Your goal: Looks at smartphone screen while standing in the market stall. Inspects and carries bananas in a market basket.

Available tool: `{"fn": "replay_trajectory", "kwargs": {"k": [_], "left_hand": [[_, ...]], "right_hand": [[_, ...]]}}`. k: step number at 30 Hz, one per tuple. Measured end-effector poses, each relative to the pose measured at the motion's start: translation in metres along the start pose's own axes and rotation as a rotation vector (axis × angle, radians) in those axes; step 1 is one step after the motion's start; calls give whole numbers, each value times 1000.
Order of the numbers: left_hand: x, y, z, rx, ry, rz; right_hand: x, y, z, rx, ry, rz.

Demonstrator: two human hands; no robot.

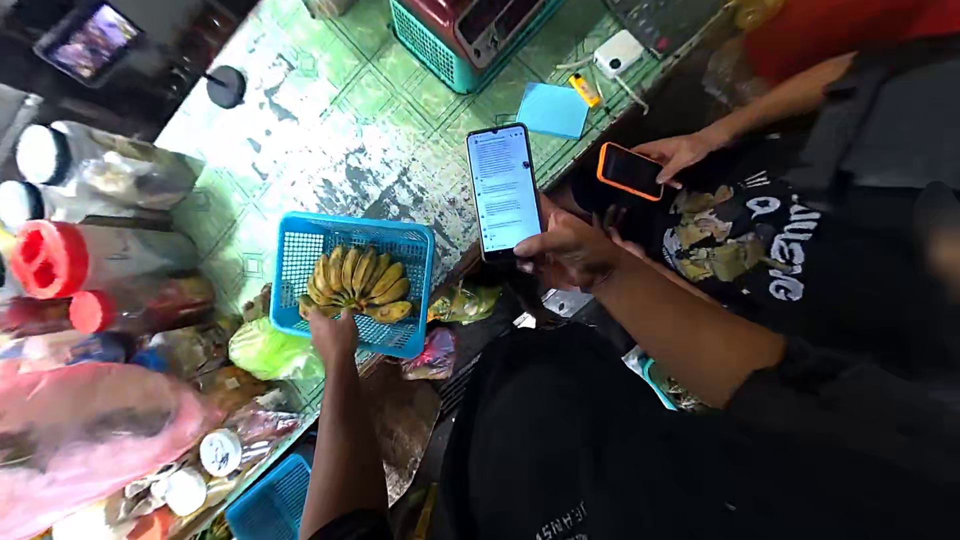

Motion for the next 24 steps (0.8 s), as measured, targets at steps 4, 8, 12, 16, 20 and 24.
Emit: {"fn": "replay_trajectory", "kwargs": {"k": [4, 8, 12, 16, 20, 24], "left_hand": [[15, -31, 14, -51, 51, -203], [-9, -51, 16, 74, 125, -378], [-8, -66, 10, 47, 256, -437], [-14, -54, 13, 32, 477, -343], [5, -14, 55, -76, 751, -489], [7, -10, 85, -103, 963, -525]], "right_hand": [[-2, -31, -5, 55, -7, 27], [-1, -47, -6, 31, -58, 55], [-6, -58, -22, 89, -7, 44], [7, -78, -44, 158, -57, 70], [42, -107, -85, 309, -9, 147], [74, -124, -124, 539, 187, 225]]}}
Point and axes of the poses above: each hand's wrist, its own y-axis away from the middle knuckle, its own z-axis out of the palm, x = y × z, the point moved 7 cm from there along -y, towards the middle knuckle, and after that the axes turned 4 degrees about -y, right-handed, at the moved point
